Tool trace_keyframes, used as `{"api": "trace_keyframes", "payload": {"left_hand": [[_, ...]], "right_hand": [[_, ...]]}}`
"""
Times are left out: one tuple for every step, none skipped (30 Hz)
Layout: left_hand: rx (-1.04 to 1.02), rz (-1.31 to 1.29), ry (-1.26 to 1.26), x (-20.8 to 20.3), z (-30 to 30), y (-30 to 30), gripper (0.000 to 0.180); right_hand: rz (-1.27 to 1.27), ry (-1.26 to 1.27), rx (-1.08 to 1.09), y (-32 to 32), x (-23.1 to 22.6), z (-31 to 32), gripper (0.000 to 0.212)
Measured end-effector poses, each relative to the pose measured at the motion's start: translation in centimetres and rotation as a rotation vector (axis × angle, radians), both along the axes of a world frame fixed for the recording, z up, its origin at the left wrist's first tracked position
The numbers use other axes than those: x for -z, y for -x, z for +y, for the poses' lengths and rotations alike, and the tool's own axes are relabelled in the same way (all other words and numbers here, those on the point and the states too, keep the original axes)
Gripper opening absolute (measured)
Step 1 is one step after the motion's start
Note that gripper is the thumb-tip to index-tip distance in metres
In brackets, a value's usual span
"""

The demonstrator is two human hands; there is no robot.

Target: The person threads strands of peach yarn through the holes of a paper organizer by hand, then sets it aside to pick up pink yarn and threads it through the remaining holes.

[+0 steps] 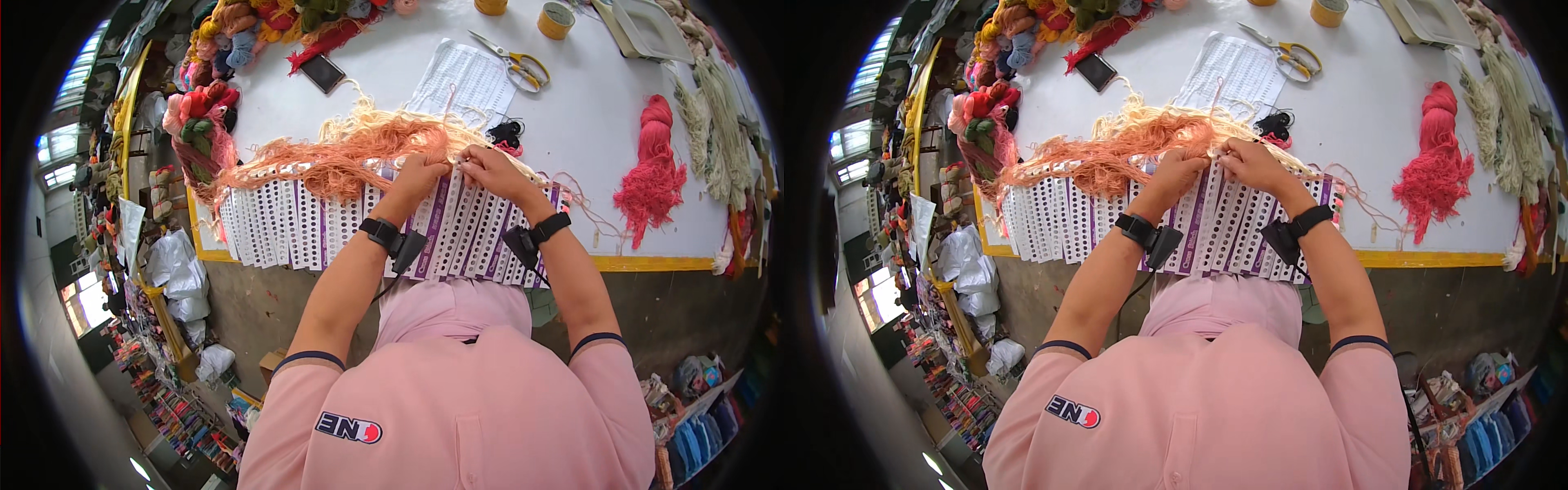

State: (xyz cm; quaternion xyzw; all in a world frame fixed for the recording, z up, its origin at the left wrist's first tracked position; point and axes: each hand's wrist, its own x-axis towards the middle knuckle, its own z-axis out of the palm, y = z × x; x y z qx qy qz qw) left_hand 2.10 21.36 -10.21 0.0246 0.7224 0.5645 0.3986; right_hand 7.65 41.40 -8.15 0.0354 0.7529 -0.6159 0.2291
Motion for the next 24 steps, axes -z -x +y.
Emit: {"api": "trace_keyframes", "payload": {"left_hand": [[-0.055,-0.227,-0.116,-0.8,-0.2,0.2,0.012],[-0.117,-0.452,-0.228,-1.4,-0.4,0.2,0.011],[-0.117,-0.453,-0.227,-2.0,-0.2,0.0,0.011],[-0.108,-0.383,-0.205,-2.4,0.1,-0.3,0.012],[-0.103,-0.309,-0.183,-2.6,0.1,-0.4,0.013],[-0.104,-0.308,-0.182,-2.8,-0.1,-0.4,0.013],[-0.183,-0.391,-0.239,-3.0,-0.3,-0.3,0.011],[-0.260,-0.477,-0.295,-3.1,-0.5,-0.2,0.010],[-0.257,-0.477,-0.295,-3.2,-0.7,-0.2,0.010],[-0.225,-0.471,-0.262,-3.3,-0.9,-0.3,0.009],[-0.198,-0.464,-0.229,-3.5,-1.1,-0.4,0.008],[-0.200,-0.462,-0.228,-3.5,-1.0,-0.6,0.008],[-0.249,-0.479,-0.227,-3.5,-0.7,-0.8,0.008],[-0.296,-0.495,-0.227,-3.4,-0.4,-1.0,0.007],[-0.296,-0.493,-0.229,-3.4,-0.4,-1.0,0.007],[-0.216,-0.499,-0.236,-3.4,-0.5,-1.1,0.008],[-0.135,-0.504,-0.242,-3.3,-0.5,-1.1,0.008],[-0.134,-0.502,-0.243,-3.2,-0.4,-1.2,0.008],[-0.171,-0.474,-0.251,-3.0,-0.1,-1.4,0.007],[-0.206,-0.450,-0.258,-3.2,0.2,-1.6,0.006],[-0.203,-0.453,-0.259,-3.4,0.2,-1.6,0.006],[-0.254,-0.484,-0.286,-3.7,0.1,-1.5,0.007],[-0.304,-0.514,-0.312,-4.0,-0.2,-1.4,0.008],[-0.300,-0.514,-0.312,-4.1,-0.4,-1.3,0.008]], "right_hand": [[-0.017,0.071,0.031,-0.2,0.2,0.2,0.015],[-0.018,0.072,0.030,-0.3,0.2,0.1,0.015],[-0.027,0.092,0.059,-0.5,0.2,-0.1,0.014],[-0.036,0.112,0.088,-0.5,0.2,-0.2,0.013],[-0.034,0.113,0.085,-0.5,0.2,-0.2,0.013],[-0.010,0.097,0.080,-0.6,0.3,-0.3,0.013],[0.015,0.080,0.076,-0.6,0.3,-0.3,0.013],[0.015,0.080,0.078,-0.7,0.6,-0.3,0.013],[0.010,0.084,0.067,-0.8,0.9,-0.2,0.012],[0.004,0.088,0.057,-1.0,1.1,-0.1,0.012],[0.005,0.089,0.054,-1.0,1.1,-0.1,0.012],[0.000,0.083,0.063,-1.1,1.1,-0.2,0.012],[-0.005,0.077,0.072,-1.1,1.1,-0.3,0.012],[-0.003,0.076,0.072,-1.1,1.1,-0.3,0.012],[0.033,0.095,0.081,-1.1,1.2,-0.5,0.011],[0.070,0.114,0.090,-1.2,1.3,-0.6,0.010],[0.072,0.113,0.089,-1.2,1.5,-0.7,0.010],[0.066,0.121,0.107,-1.2,1.7,-0.8,0.010],[0.060,0.130,0.126,-1.3,1.9,-0.9,0.010],[0.059,0.128,0.129,-1.3,1.9,-0.9,0.010],[0.063,0.146,0.124,-1.4,1.9,-0.8,0.011],[0.068,0.163,0.120,-1.5,1.9,-0.8,0.011],[0.069,0.162,0.123,-1.6,1.8,-0.8,0.011],[0.065,0.169,0.129,-1.6,1.8,-0.8,0.015]]}}
